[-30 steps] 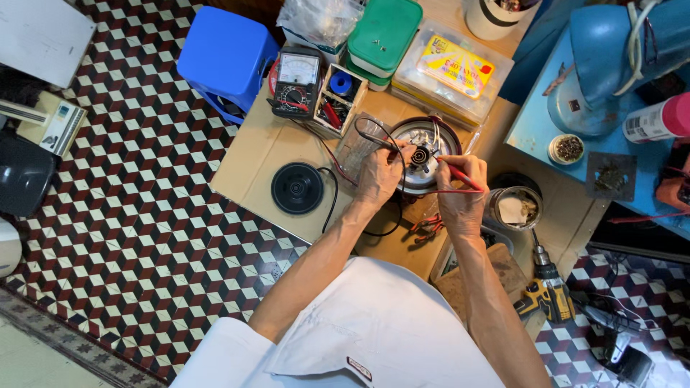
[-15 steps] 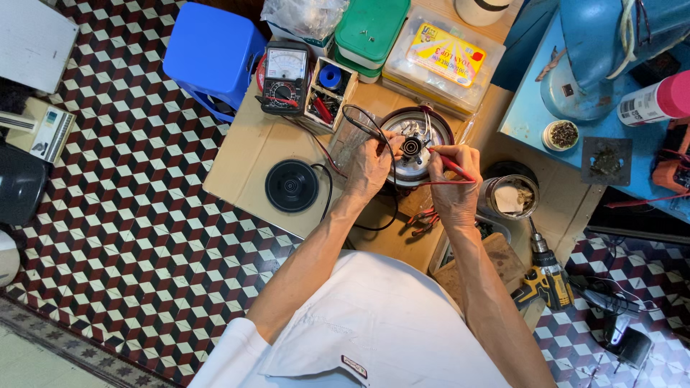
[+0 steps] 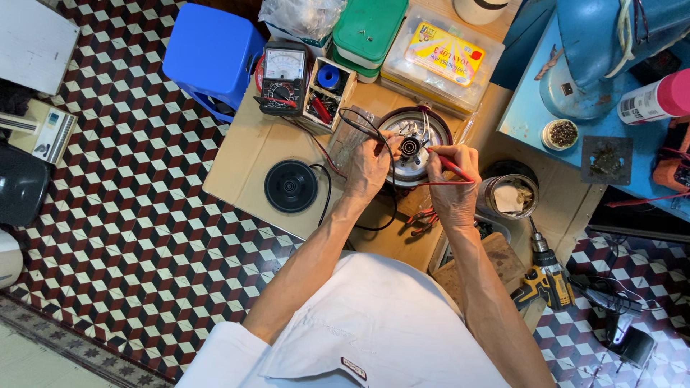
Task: The person tests the internal components of a disassembled electric kettle using a multimeter, then uses a cordless drill to remove screws from the kettle's base. They remove the base cover and continue testing the electrical connections with the multimeter probes.
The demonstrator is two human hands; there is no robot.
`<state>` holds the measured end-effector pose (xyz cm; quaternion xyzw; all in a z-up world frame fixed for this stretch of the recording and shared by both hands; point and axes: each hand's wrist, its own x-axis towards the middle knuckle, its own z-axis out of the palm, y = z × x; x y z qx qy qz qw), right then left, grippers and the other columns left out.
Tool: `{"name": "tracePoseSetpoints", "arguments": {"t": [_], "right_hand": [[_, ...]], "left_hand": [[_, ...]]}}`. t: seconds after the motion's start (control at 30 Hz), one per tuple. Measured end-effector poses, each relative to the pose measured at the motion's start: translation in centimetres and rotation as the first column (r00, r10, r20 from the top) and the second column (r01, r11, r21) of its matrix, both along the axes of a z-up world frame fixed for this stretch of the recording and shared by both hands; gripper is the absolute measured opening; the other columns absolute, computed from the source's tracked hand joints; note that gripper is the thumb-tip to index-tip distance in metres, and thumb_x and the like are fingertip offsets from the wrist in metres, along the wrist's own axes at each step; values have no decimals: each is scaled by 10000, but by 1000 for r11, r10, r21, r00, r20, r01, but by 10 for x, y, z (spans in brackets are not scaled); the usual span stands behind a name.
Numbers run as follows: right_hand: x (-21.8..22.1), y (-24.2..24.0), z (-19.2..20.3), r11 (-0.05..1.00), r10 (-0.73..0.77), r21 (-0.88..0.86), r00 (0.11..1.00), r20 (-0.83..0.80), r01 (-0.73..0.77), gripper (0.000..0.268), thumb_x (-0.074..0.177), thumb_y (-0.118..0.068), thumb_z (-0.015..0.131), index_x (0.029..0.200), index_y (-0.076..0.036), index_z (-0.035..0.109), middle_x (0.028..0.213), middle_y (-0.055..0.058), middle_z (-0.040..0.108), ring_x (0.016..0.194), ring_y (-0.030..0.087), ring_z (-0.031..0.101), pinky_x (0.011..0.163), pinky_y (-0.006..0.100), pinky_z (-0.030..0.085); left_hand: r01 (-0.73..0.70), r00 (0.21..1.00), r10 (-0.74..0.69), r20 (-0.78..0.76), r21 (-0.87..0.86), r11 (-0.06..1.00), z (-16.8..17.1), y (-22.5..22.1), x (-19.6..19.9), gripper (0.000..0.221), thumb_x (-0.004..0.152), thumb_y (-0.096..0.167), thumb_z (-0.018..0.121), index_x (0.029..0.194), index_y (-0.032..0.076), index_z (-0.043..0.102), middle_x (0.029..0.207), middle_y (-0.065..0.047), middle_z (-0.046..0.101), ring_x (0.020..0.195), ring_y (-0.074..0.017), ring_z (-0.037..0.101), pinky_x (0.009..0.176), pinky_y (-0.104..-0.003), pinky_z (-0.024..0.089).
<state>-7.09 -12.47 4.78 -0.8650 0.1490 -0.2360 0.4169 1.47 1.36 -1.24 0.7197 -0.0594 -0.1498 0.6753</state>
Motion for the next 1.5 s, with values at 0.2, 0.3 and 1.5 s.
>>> {"name": "tracePoseSetpoints", "arguments": {"t": [0.2, 0.3, 1.5], "right_hand": [[-1, -1, 2, 1000, 13, 12, 1000, 1, -13, 93, 973, -61, 737, 1054, -39, 697, 1077, 127, 607, 920, 196, 668, 834, 320, 551], [-4, -3, 2, 1000, 17, 18, 1000, -4, -17, 90, 984, -68, 735, 1058, -33, 696, 1075, 125, 607, 923, 197, 664, 842, 323, 548], [-10, -7, 2, 846, 72, 527, 997, 23, -73, 120, 1026, -136, 680, 1076, -30, 648, 1104, 86, 752, 1028, 108, 685, 940, 258, 537]], "left_hand": [[6, 1000, -6, -19, 22, 1000, 0, 0, 0, 368, 1002, 347, 629, 1133, 8, 688, 844, -97, 768, 794, -154, 772, 676, -290, 603], [13, 1000, -13, -25, -20, 1000, -2, -3, -1, 356, 1002, 338, 636, 1130, 9, 684, 847, -104, 766, 793, -163, 771, 678, -294, 607], [-14, 998, 14, 65, 2, 1000, -4, -8, -8, 252, 1008, 295, 638, 1087, 63, 697, 886, -85, 778, 805, -150, 782, 691, -298, 617]]}}
